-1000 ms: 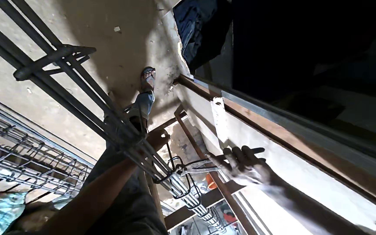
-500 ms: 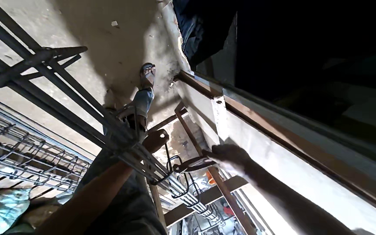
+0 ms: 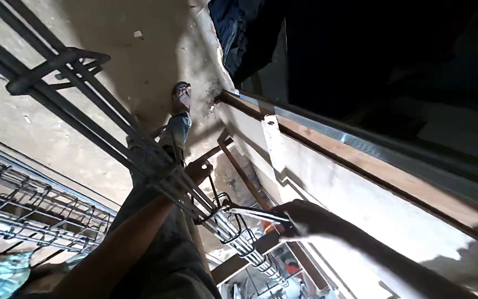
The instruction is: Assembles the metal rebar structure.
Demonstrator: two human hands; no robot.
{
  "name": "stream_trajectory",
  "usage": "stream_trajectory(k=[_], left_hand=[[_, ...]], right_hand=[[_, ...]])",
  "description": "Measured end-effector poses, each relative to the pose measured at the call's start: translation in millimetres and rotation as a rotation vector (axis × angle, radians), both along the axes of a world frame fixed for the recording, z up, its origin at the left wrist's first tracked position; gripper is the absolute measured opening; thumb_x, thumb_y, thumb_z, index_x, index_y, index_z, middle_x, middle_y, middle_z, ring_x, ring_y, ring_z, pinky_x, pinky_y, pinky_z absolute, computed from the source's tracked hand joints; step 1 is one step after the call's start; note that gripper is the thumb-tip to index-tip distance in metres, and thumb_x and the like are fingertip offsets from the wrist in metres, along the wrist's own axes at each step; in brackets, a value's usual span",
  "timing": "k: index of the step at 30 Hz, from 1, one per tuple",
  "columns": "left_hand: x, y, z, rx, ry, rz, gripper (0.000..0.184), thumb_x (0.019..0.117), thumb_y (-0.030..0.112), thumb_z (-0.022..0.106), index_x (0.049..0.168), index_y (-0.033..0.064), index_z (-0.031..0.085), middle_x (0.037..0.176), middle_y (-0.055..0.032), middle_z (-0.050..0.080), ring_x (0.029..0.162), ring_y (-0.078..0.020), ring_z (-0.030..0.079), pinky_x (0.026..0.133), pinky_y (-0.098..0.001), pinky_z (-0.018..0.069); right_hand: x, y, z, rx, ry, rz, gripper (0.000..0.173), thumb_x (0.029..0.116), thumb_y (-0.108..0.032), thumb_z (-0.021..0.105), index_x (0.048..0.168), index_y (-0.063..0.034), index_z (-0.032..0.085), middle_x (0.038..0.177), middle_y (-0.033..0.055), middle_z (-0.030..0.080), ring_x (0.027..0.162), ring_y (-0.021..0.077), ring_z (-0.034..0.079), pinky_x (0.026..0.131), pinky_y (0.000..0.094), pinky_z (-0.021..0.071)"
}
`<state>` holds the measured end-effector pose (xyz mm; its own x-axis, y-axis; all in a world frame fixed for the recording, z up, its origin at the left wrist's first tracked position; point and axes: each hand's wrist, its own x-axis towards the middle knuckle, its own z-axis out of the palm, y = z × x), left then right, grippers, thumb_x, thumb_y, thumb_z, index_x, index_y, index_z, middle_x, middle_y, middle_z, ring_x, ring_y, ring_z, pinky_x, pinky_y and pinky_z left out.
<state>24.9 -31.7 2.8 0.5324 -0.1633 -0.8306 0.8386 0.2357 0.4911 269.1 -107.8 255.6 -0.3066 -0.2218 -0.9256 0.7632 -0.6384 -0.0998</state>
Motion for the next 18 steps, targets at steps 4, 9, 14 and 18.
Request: stream_trajectory(k=[4, 9, 14, 18], left_hand=[[0.0, 0.9, -1.4, 0.011, -0.053, -0.016, 0.036, 0.1065, 0.031, 0.052, 0.12, -0.0002, 0.066, 0.112, -0.0226, 0.068, 0.102, -0.0334, 0.066, 0.094, -0.0539, 0.0505], [-1.6, -3.2, -5.6, 0.004, -0.031, 0.025, 0.037, 0.1057, 0.033, 0.053, 0.119, 0.0013, 0.067, 0.109, -0.0204, 0.069, 0.097, -0.0313, 0.067, 0.091, -0.0516, 0.0521], [-4.2, -5.8, -4.5, 0.019, -0.02, 0.031, 0.039, 0.1055, 0.035, 0.053, 0.12, 0.0019, 0.067, 0.11, -0.0205, 0.069, 0.096, -0.031, 0.067, 0.091, -0.0514, 0.0522], [-4.0, -7.8, -5.0, 0.025, -0.041, 0.045, 0.038, 0.1062, 0.032, 0.053, 0.121, -0.0001, 0.067, 0.111, -0.0222, 0.069, 0.098, -0.033, 0.068, 0.093, -0.0531, 0.0522]], right_hand=[[-11.9, -7.9, 30.4, 0.619, -0.13, 0.443, 0.046, 0.0976, -0.019, 0.061, 0.142, -0.0155, 0.052, 0.11, 0.0206, 0.064, 0.067, 0.0358, 0.068, 0.054, 0.0494, 0.0554], [-17.3, -20.5, 45.0, 1.178, -0.329, 0.783, 0.041, 0.1071, -0.007, 0.047, 0.146, -0.0154, 0.058, 0.104, 0.0217, 0.072, 0.077, 0.0379, 0.071, 0.063, 0.0468, 0.057], [-5.7, -25.5, 31.6, 0.869, -0.215, 0.608, 0.043, 0.1014, -0.018, 0.053, 0.144, -0.0174, 0.057, 0.084, 0.0165, 0.064, 0.065, 0.0359, 0.067, 0.051, 0.0464, 0.0536], [5.9, 23.8, 19.1, -0.062, 0.02, -0.02, 0.032, 0.1079, -0.039, 0.051, 0.119, -0.0125, 0.066, 0.078, 0.0124, 0.062, 0.064, 0.0255, 0.059, 0.06, 0.0426, 0.0498]])
